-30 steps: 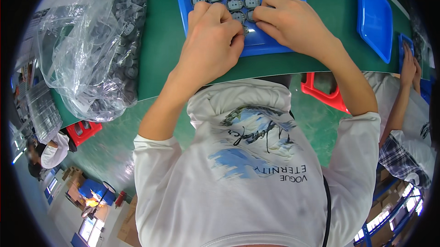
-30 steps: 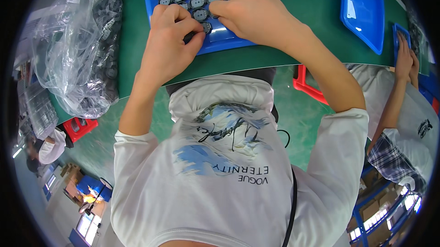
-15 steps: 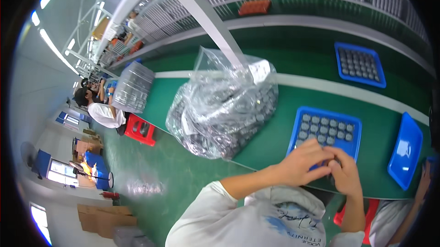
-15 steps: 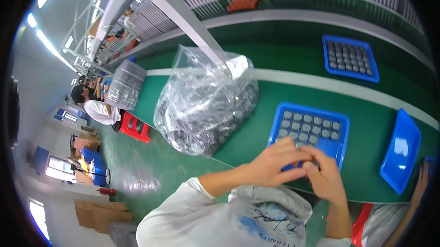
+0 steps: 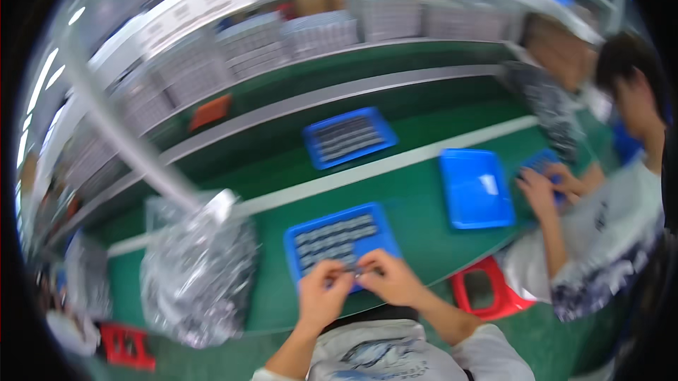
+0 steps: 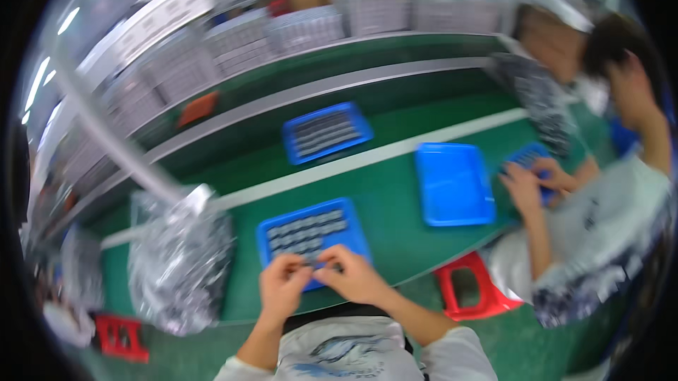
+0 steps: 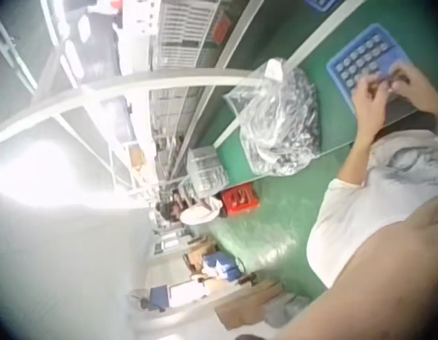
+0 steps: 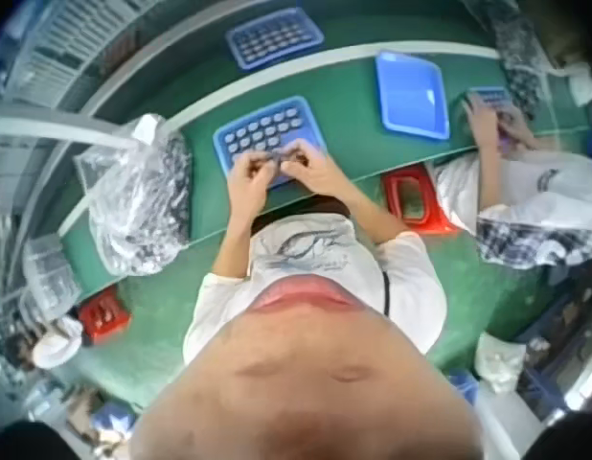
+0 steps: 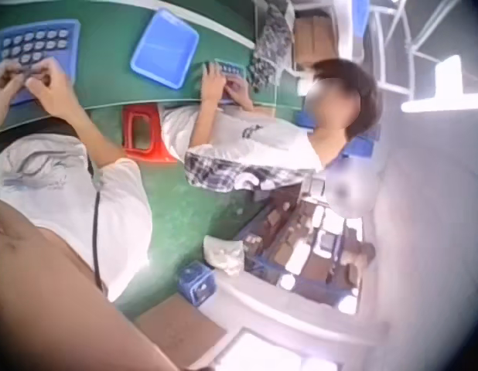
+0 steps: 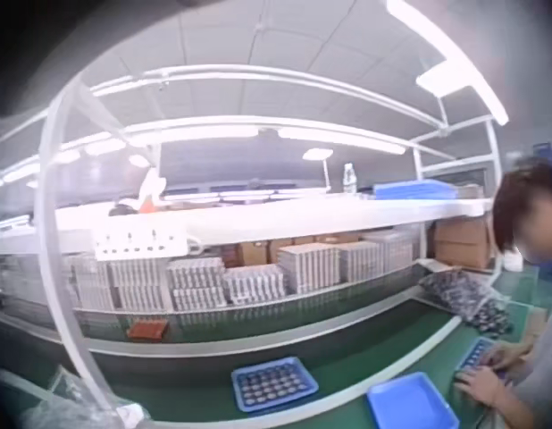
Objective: Arranging electronic components into a blue tray at an assembly station.
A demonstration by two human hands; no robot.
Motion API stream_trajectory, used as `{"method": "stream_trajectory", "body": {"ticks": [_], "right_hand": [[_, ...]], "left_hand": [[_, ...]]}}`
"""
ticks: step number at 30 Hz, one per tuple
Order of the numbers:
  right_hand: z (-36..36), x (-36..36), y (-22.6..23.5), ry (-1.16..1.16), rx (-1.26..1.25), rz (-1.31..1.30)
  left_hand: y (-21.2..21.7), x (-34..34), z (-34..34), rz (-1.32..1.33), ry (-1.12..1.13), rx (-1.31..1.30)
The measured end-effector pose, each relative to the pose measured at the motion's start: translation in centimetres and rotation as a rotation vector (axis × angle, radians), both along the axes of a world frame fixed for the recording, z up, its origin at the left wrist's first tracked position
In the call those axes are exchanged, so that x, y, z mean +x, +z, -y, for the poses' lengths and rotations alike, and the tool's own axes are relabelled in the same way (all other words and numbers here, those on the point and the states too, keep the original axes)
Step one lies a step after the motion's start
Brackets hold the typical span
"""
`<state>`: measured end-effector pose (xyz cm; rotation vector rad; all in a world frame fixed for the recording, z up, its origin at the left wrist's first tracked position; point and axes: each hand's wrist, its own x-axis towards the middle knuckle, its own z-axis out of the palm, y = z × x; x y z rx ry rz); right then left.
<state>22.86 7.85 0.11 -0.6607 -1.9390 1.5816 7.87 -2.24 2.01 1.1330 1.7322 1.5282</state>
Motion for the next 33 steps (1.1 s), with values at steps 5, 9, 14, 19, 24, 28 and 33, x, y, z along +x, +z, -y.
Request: {"method": "stream_trajectory", "body": {"ticks": [5, 9, 14, 19, 24, 28, 33], "right_hand": [[0.4, 1.1, 0.9, 0.043, -0.02, 0.003], [0.1, 2.0, 1.9, 0.128, 0.049, 0.168], [0.1, 1.1, 2.7, 0.127, 0.264, 0.211], [-0.4, -0.5, 2.5, 0.362, 0.627, -0.062], [-0.1, -1.6, 3.1, 0.358, 0.858, 0.021], [-1.0, -0.5, 3.6, 0.351, 0.823, 0.053], [-3.7, 1.0, 5.0, 0.305, 0.887, 0.232]], "left_hand": [[-1.6, 1.0, 0.0, -0.071, 0.007, 0.094], [-1.5, 1.1, 0.0, -0.109, -0.022, 0.154], [-2.7, -0.1, 0.8, 0.214, -0.047, 0.153], [-1.5, -0.6, 1.5, 0.576, -0.111, 0.131], [-2.6, -1.4, 3.4, 0.602, -0.045, 0.121], [-1.3, -1.1, 3.3, 0.5, -0.097, 0.072], [-1.8, -4.3, 4.7, 0.243, 0.226, 0.258]]}}
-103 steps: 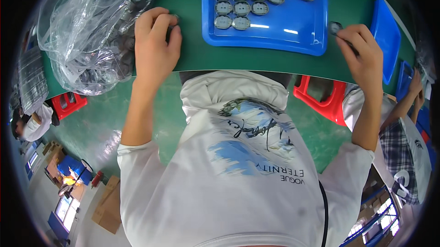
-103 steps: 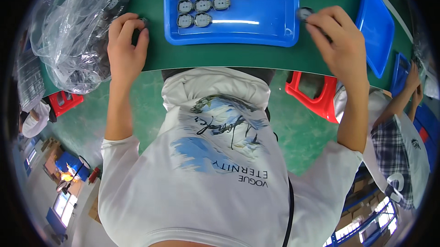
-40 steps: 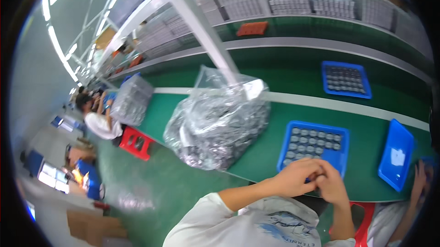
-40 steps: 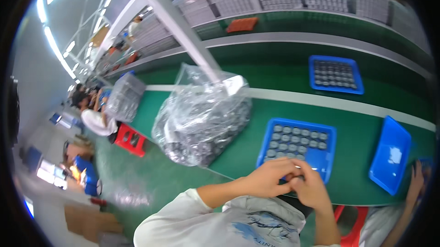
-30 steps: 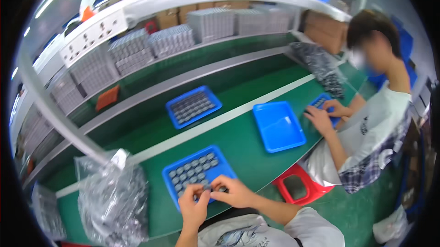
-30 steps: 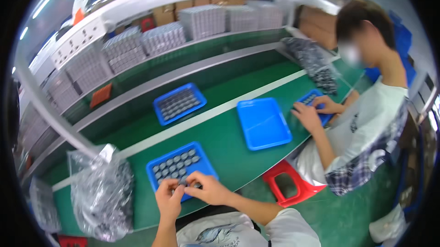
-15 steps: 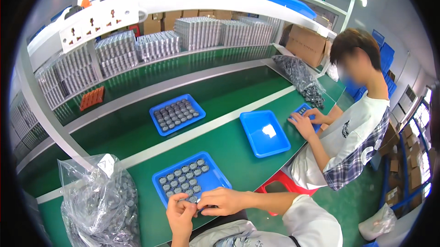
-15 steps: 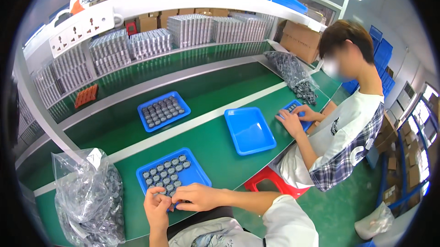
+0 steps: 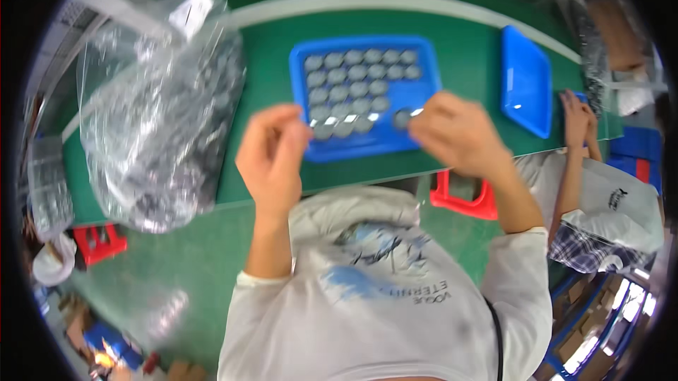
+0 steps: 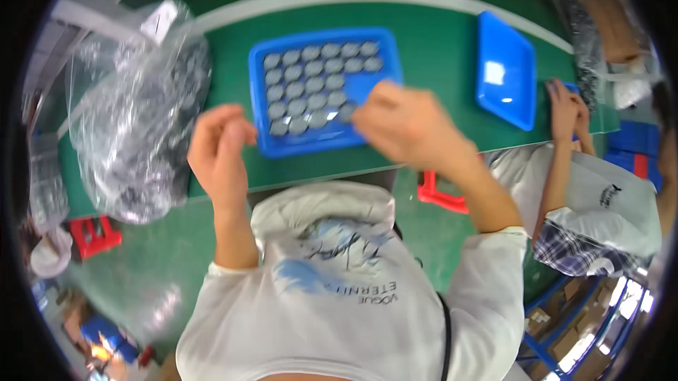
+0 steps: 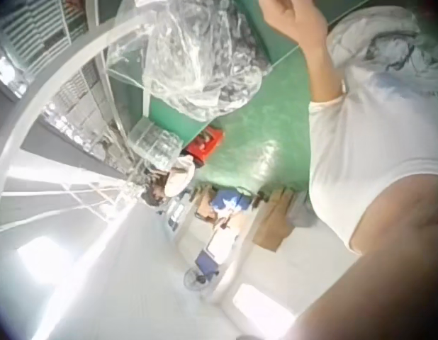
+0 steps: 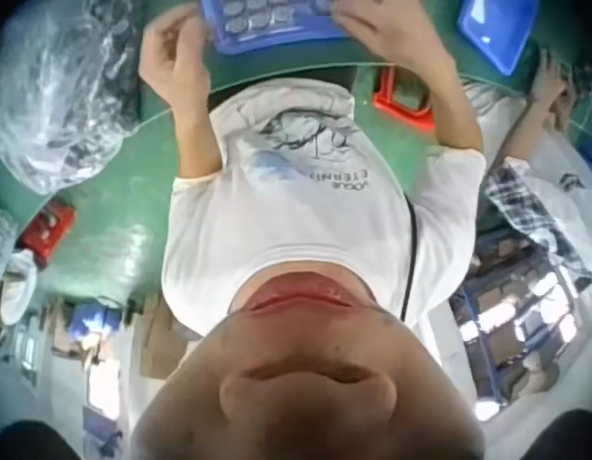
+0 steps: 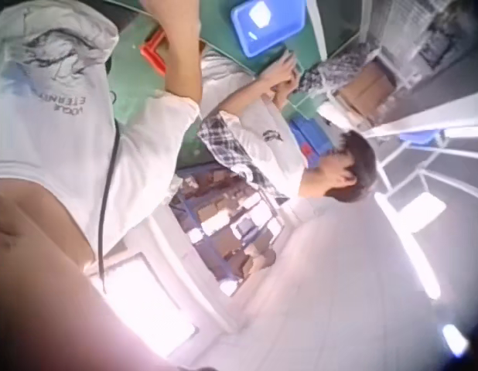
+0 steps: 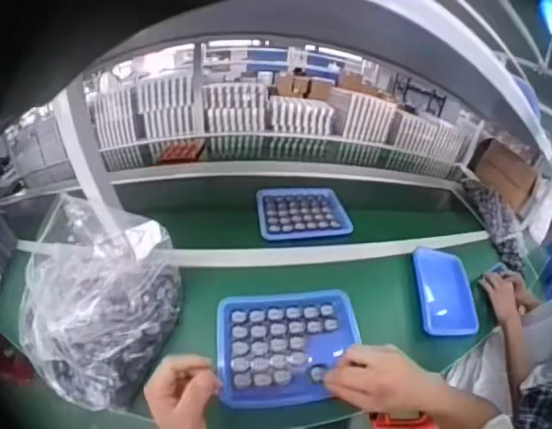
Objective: Arranging electronic components into a blue tray at an assembly station.
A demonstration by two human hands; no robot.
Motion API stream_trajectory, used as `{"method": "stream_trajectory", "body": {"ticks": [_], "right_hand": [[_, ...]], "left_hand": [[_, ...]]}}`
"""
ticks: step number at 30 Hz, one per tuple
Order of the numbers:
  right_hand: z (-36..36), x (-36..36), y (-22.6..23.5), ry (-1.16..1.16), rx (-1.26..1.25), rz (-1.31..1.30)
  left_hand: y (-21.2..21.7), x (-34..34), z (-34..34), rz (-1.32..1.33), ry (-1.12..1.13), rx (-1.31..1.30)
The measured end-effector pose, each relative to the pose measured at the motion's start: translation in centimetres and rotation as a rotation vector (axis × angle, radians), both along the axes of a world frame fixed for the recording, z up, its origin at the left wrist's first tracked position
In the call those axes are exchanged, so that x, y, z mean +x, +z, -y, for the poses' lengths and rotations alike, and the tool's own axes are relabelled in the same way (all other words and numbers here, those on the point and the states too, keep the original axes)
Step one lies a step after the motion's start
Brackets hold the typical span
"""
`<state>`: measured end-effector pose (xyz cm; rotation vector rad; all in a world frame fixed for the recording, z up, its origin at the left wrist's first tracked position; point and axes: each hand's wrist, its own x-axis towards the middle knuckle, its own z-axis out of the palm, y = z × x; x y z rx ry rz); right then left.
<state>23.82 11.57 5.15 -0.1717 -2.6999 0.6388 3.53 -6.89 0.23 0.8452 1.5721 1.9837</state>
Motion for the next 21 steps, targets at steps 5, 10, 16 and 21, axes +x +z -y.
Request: {"method": "stream_trajectory", "body": {"ticks": [5, 10, 16, 21], "right_hand": [[-1.8, -0.5, -1.7, 0.026, -0.016, 0.156], [-1.3, -2.2, -3.5, 0.155, 0.007, 0.312], [-0.8, -3.2, -3.2, 0.165, 0.005, 0.34], [1.2, 0.0, -4.3, 0.132, 0.012, 0.311]], "left_hand": [[-2.6, -1.4, 0.7, -0.113, 0.239, -0.13], [-4.9, -1.1, 1.4, -0.207, 0.256, -0.182], [-4.3, -1.7, 1.7, -0.209, 0.221, -0.244], [-5.0, 0.9, 2.9, -0.256, 0.154, -0.242]]}}
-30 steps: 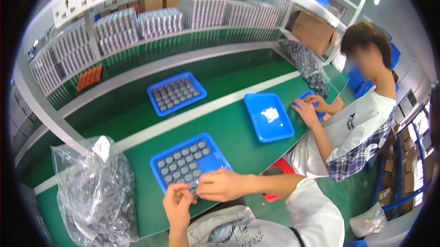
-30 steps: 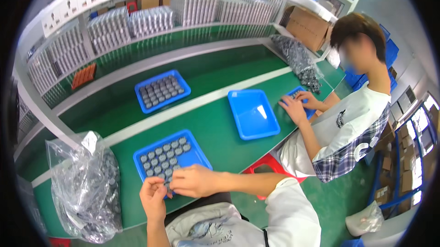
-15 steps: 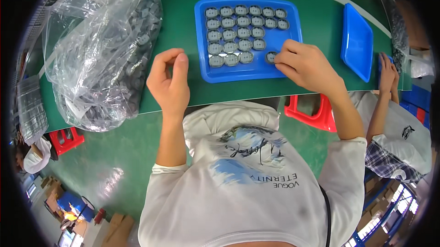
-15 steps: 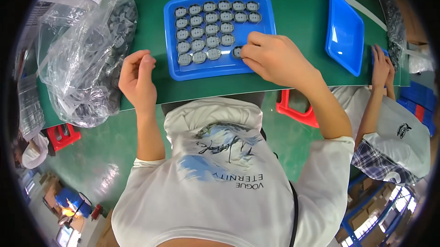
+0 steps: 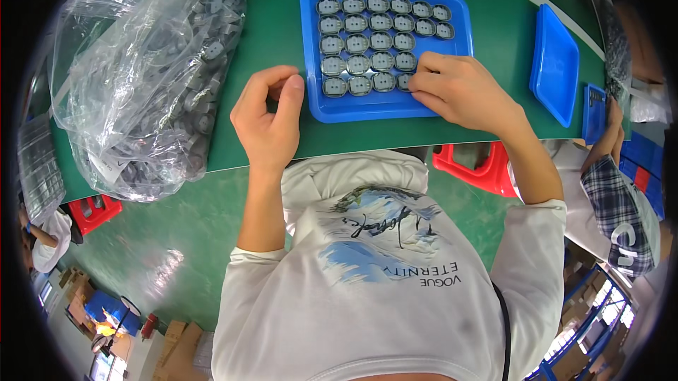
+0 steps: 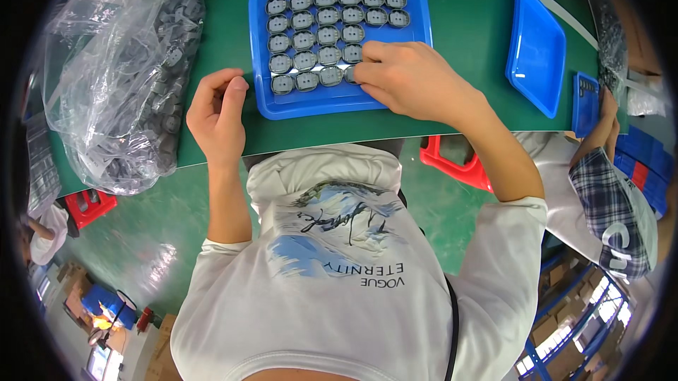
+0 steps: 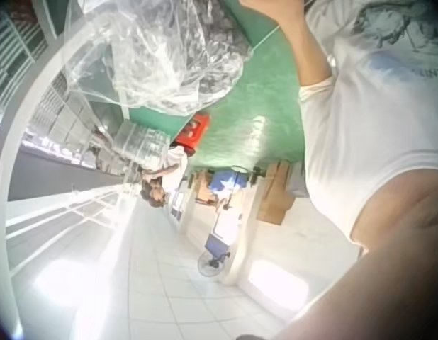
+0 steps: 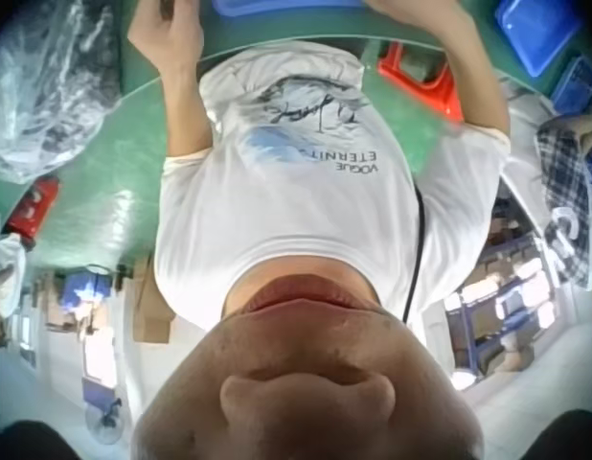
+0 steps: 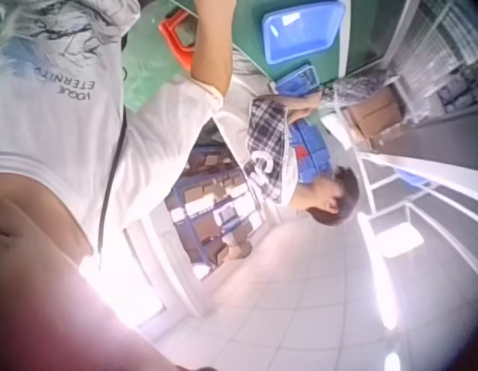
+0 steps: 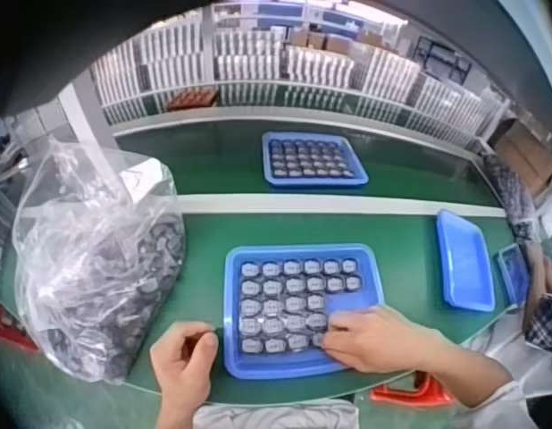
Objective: Arranging electronic components into a blue tray at an assembly station.
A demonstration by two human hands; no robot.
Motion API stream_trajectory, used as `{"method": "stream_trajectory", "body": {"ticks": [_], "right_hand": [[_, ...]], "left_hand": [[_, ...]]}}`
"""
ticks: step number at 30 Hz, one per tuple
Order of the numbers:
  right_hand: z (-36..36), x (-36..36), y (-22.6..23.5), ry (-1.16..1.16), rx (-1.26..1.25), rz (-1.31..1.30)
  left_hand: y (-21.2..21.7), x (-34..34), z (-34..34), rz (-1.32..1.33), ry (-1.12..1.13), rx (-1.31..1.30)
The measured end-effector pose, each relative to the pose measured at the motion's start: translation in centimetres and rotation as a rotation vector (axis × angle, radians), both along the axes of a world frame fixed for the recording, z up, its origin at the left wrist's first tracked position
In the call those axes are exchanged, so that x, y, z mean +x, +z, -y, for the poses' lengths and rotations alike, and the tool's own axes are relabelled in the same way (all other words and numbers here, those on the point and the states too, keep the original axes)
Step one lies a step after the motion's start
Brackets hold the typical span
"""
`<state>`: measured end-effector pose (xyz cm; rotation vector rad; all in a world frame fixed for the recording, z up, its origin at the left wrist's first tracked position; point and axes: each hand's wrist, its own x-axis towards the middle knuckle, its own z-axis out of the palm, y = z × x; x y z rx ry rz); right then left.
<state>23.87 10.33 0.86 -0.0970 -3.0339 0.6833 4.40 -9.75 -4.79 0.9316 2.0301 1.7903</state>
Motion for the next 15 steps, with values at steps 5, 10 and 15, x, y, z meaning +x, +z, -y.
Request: {"method": "stream_trajectory", "body": {"ticks": [5, 10, 15], "right_hand": [[-2.6, -2.7, 1.9, 0.02, 0.01, 0.018], [-2.7, -2.9, 2.0, -0.075, -0.183, -0.117], [-5.9, 2.3, 0.3, -0.48, -1.308, -0.431]], "left_hand": [[1.4, -2.1, -2.1, -0.028, -0.02, -0.002], [2.5, -2.8, -2.0, -0.407, -0.117, -0.118], [3.8, -2.3, -3.7, -0.604, -0.372, -0.312]]}}
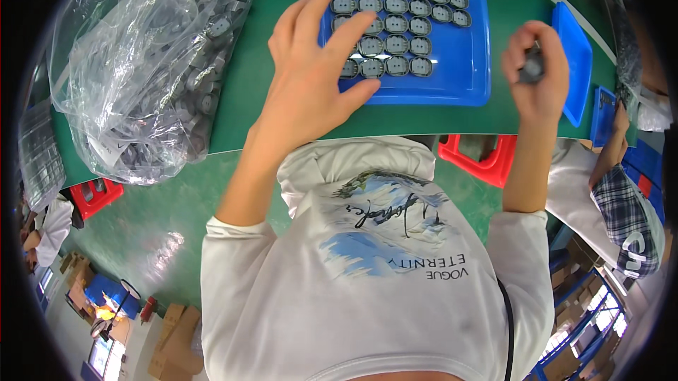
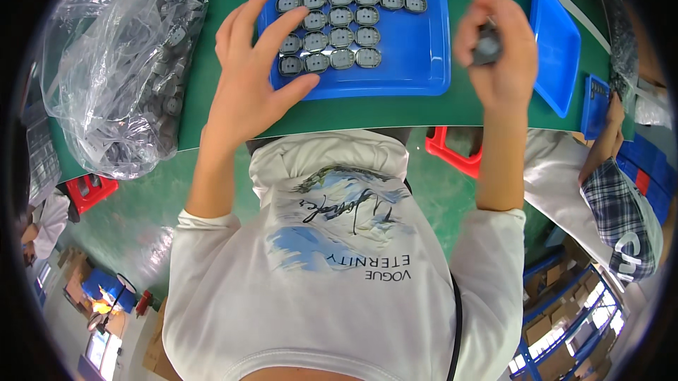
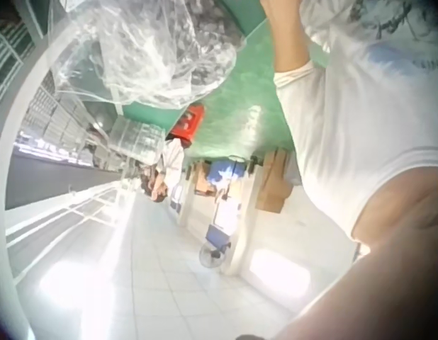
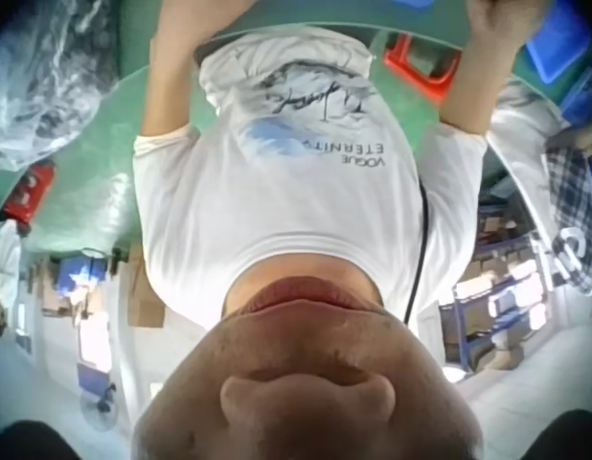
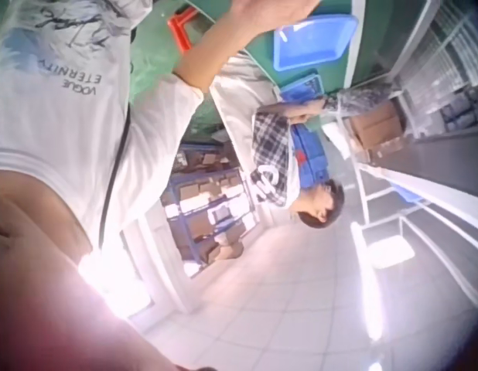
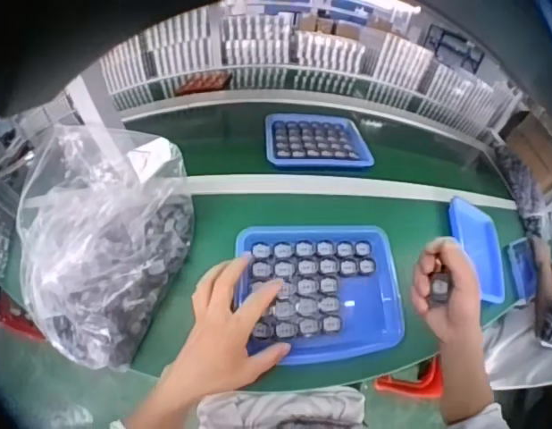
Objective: Arranging electronic components into a blue tray at an assembly station.
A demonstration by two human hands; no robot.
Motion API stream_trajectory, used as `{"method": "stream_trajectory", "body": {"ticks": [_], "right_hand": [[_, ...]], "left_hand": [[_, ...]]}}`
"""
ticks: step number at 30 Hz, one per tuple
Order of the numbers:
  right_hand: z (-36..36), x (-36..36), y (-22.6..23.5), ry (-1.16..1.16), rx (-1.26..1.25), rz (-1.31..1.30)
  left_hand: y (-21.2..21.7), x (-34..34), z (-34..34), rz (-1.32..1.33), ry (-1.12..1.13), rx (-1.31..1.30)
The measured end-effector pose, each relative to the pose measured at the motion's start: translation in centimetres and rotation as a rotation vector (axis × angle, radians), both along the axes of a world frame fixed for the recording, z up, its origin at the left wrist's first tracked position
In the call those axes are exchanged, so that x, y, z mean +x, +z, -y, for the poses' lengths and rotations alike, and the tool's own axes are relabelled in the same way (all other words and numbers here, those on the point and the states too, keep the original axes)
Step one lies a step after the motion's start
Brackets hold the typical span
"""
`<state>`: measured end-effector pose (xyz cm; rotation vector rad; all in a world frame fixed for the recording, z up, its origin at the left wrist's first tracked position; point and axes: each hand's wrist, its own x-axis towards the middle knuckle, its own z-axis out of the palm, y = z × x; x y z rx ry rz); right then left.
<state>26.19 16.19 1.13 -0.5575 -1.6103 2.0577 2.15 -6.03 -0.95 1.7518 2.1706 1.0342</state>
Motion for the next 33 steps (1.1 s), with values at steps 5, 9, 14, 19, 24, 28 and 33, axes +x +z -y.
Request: {"method": "stream_trajectory", "body": {"ticks": [5, 9, 14, 19, 24, 28, 33], "right_hand": [[-0.5, 3.9, -0.6, -0.591, -0.691, -0.261], [-0.1, 7.0, -3.5, -0.444, -0.585, -0.245], [0.6, 7.4, -4.2, -0.349, -0.488, -0.179], [1.1, 6.1, -2.8, -0.581, -0.032, 0.301], [1.5, 4.5, -3.4, -0.465, 1.088, 0.767], [1.8, 3.6, -2.1, -0.342, 1.082, 0.784], [0.4, 5.8, -1.6, -0.317, 0.839, 0.72]], "left_hand": [[-0.2, -0.2, -1.6, -0.086, -0.072, -0.048], [-0.1, -0.7, -1.6, -0.113, -0.087, -0.079], [-4.2, -1.4, -5.6, -0.21, -0.201, 0.388], [1.2, 0.1, -5.0, -0.207, -0.228, -0.265], [3.3, 0.6, -4.7, -0.235, -0.241, -0.272], [1.2, 0.1, -3.5, -0.274, -0.199, -0.053], [0.7, -1.8, -2.2, -0.155, -0.087, 0.058]]}}
